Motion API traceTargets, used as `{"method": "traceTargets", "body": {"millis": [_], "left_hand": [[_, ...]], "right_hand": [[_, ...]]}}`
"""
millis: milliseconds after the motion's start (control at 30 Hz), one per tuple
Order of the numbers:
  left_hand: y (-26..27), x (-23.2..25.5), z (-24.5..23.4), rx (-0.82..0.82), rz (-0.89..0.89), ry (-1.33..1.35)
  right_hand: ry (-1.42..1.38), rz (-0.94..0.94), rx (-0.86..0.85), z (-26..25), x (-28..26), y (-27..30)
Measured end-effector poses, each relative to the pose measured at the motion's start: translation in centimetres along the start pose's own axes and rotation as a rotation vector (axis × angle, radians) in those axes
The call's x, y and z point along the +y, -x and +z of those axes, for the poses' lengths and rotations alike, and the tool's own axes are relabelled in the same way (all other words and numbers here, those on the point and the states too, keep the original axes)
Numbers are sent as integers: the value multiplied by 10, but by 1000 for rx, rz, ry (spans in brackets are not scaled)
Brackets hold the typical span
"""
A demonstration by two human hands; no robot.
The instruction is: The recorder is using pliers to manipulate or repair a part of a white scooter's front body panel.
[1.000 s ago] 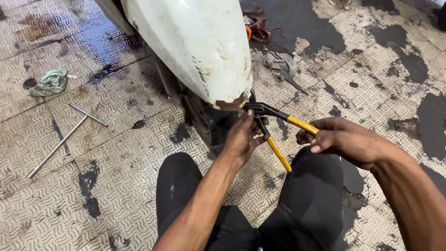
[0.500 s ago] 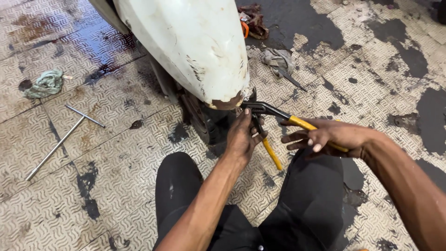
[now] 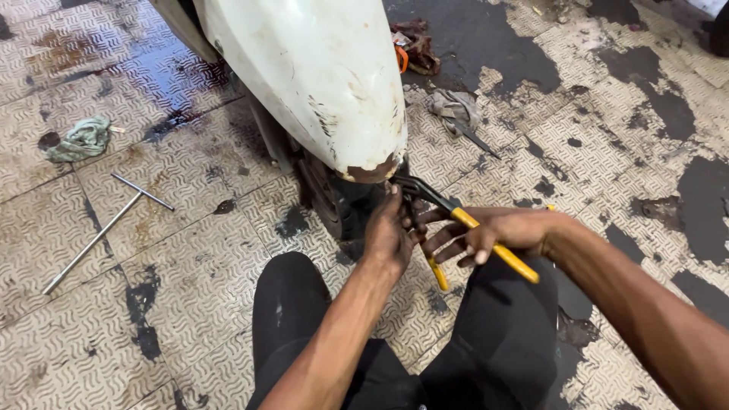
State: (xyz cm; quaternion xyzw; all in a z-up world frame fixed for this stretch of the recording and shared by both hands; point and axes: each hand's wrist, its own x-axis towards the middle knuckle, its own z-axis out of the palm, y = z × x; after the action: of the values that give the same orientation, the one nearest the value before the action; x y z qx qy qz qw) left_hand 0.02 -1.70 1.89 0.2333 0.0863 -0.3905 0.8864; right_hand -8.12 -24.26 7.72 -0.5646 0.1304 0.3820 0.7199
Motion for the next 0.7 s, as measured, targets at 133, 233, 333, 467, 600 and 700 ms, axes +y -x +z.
{"method": "traceTargets", "body": {"millis": [133, 233, 333, 467, 600, 700], "left_hand": [[11, 11, -3, -5, -31, -190], [-3, 5, -27, -149, 73, -457], [-4, -6, -31, -194, 144, -497], [13, -30, 10, 41, -10, 57], [-6, -41, 5, -69, 26, 253], [-7, -37, 5, -27, 79, 103]], "right_hand": [[530, 185, 274, 81, -77, 13], [478, 173, 338, 89, -101, 22], [484, 192, 396, 90, -94, 14], [664, 231, 552, 101, -73, -7], [705, 93, 523, 90, -65, -2], [807, 116, 565, 92, -76, 4]]}}
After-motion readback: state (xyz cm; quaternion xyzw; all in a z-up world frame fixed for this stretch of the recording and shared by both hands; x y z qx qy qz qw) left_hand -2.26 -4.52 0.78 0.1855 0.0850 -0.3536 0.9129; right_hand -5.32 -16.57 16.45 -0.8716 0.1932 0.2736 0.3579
